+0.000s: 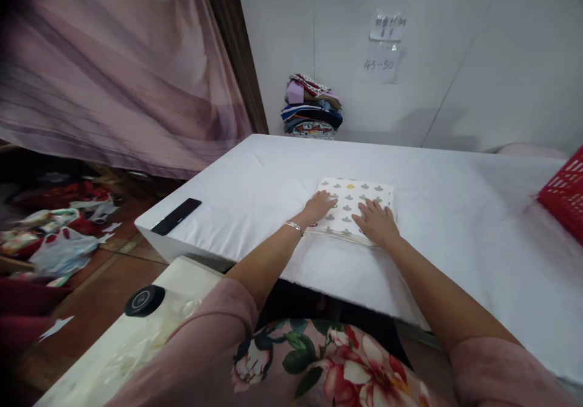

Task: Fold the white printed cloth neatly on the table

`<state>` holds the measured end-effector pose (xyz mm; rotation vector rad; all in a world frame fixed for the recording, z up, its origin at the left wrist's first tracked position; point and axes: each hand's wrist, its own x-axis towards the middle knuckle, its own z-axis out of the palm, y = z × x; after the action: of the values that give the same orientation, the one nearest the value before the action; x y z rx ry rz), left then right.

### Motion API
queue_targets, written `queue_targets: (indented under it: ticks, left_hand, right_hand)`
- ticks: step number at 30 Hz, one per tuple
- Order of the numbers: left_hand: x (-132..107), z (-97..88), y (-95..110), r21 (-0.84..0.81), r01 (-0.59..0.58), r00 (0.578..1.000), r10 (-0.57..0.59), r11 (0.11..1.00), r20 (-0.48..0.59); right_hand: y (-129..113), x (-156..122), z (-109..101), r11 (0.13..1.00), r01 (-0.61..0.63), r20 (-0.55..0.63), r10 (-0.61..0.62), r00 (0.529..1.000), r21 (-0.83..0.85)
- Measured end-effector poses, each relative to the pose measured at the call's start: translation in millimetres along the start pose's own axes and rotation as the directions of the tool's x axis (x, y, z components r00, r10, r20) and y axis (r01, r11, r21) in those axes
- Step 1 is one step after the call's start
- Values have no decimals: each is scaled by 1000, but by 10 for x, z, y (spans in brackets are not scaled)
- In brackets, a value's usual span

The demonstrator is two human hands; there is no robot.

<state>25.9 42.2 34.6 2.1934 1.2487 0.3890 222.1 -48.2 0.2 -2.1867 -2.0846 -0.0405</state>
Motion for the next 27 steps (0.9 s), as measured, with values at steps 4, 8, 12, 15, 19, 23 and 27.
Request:
queue_targets:
  ticks: [4,8,12,15,19,23,27]
  left_hand:
    - [-98,-221,93,-338,158,987,-139,928,80]
    - [-264,-382,210,-569,276,961,-234,774,148]
    - [-344,-438,312,-648,315,949,-241,694,203]
    - [-338,-431,334,-623,326,946,-244,711,215]
    - [-276,-364,291,-521,204,978,-191,829,79]
    - [-218,-282,295,-409,24,987,-86,912,-136]
    - [-194,-292,394,-746,27,993,-103,666,-56]
  right_hand:
    - [33,5,61,1000,21,-25,-21,999,-20]
    - [56,14,58,998,55,-11,-55,998,-22]
    - [65,30,-36,995,101,63,-102,993,10]
    - [70,4,-73,999,46,61,-47,997,22]
    - [77,-86,-14,1000,25,2,-25,1000,-19]
    - [62,-119,14,1000,12,23,-11,1000,-29]
    - [31,-96,-65,999,27,40,-26,999,-21]
